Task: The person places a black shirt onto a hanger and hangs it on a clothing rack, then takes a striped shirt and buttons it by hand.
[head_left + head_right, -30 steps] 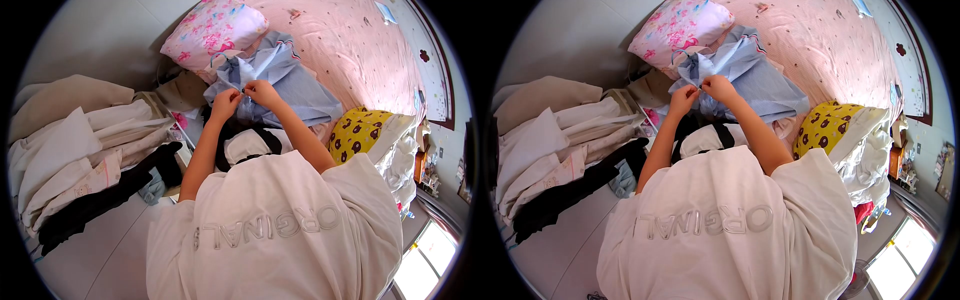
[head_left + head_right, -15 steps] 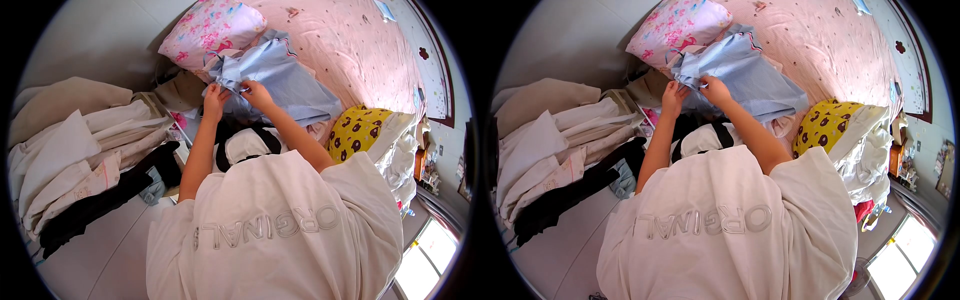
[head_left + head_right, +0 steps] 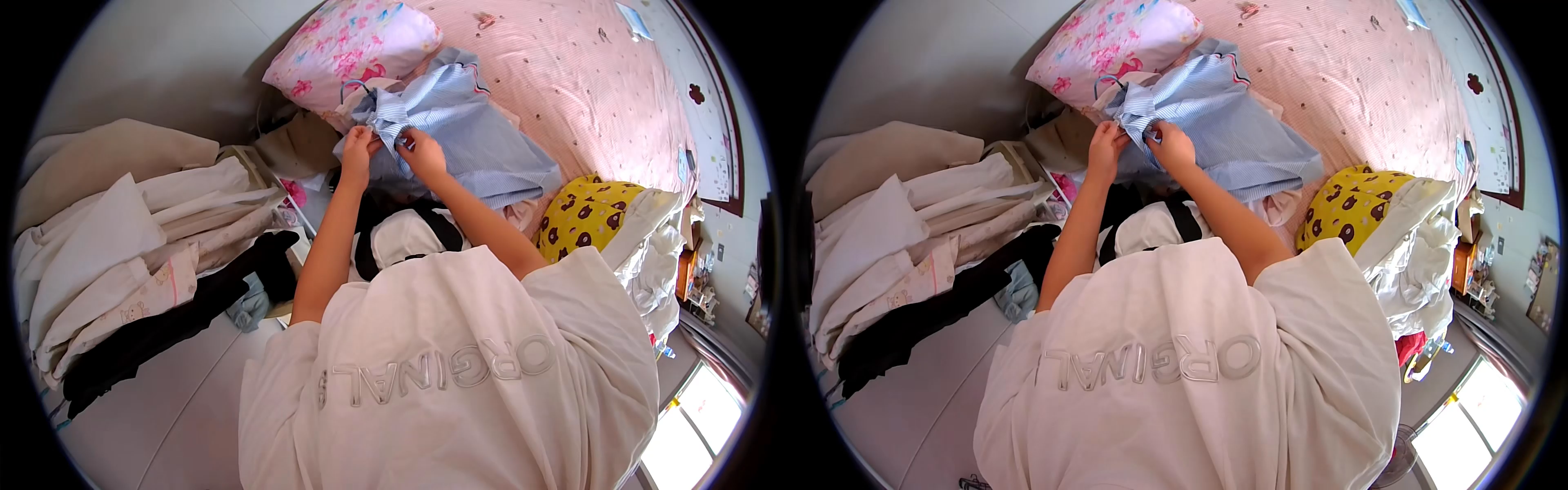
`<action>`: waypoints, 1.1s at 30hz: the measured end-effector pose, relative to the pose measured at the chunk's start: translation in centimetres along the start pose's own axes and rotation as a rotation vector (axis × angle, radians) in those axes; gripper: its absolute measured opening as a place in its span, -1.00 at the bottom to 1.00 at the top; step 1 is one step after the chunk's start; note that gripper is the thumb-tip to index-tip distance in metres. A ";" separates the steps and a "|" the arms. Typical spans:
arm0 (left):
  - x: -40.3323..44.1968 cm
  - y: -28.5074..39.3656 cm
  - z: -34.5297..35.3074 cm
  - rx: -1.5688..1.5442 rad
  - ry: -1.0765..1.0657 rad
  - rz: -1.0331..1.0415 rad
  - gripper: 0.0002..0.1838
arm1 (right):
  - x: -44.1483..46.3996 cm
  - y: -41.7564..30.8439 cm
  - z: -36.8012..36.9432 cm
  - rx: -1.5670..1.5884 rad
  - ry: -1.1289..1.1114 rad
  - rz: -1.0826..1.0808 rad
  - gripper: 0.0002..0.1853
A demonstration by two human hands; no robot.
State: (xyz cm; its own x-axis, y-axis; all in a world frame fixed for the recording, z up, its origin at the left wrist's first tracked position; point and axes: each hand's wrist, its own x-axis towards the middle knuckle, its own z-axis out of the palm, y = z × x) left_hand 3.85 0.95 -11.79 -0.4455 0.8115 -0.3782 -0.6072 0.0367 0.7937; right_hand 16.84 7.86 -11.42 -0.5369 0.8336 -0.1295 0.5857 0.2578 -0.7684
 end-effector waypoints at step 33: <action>0.4 -6.2 -2.6 0.827 0.266 0.112 -0.58 | -0.4 1.6 1.8 0.106 -0.101 0.034 -0.82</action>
State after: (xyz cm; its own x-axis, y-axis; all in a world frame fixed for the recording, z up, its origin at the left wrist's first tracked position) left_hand 5.72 -0.52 -18.09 -0.6751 0.6766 -0.2941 0.0753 0.4597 0.8849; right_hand 16.86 7.05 -13.72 -0.5792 0.7864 -0.2148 0.5403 0.1730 -0.8235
